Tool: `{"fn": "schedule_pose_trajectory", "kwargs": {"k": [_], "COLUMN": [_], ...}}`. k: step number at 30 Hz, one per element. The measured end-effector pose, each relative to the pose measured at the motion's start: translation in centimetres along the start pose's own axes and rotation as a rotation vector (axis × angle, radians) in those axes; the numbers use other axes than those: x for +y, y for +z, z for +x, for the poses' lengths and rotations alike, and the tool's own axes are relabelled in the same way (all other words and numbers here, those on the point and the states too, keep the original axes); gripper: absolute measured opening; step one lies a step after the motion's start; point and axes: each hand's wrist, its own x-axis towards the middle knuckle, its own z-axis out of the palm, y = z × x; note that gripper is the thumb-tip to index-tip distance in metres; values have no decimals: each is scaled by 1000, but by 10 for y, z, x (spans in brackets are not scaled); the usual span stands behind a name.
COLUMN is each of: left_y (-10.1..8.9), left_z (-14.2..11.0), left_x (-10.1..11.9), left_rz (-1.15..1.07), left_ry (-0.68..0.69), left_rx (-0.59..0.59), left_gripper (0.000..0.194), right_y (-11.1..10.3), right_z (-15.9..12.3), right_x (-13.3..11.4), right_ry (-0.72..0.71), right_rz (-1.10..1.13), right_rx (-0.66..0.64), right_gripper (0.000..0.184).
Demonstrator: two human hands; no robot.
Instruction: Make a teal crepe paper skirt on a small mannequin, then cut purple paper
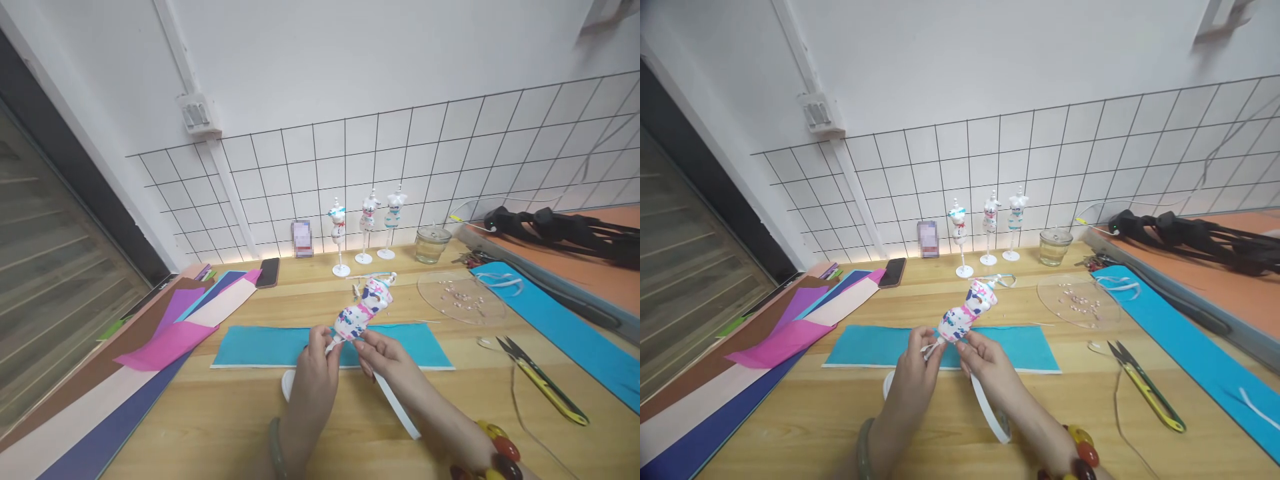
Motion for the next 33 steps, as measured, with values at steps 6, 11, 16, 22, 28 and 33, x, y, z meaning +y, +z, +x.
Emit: {"fn": "schedule_pose_trajectory", "kwargs": {"k": [6, 11, 16, 22, 28, 33], "left_y": [0, 2, 0, -5, -8, -11], "left_z": [4, 8, 7, 8, 9, 11], "left_x": [-7, -9, -2, 5, 6, 7], "left_rz": [34, 29, -14, 39, 49, 77], "left_ry": [103, 93, 74, 72, 63, 56], "left_rx": [-86, -83, -87, -159, -234, -293], "left_gripper": [32, 30, 34, 37, 40, 44], "right_y": [-6, -8, -6, -4, -5, -11], "right_z": [1, 1, 1, 4, 5, 6], "right_x": [-1, -6, -6, 0, 2, 7], "right_ry": [26, 41, 52, 36, -18, -57], "right_rz": [46, 60, 26, 4, -7, -51], "right_rx": [-53, -105, -86, -39, -36, -81], "right_gripper": [29, 29, 34, 39, 34, 29]}}
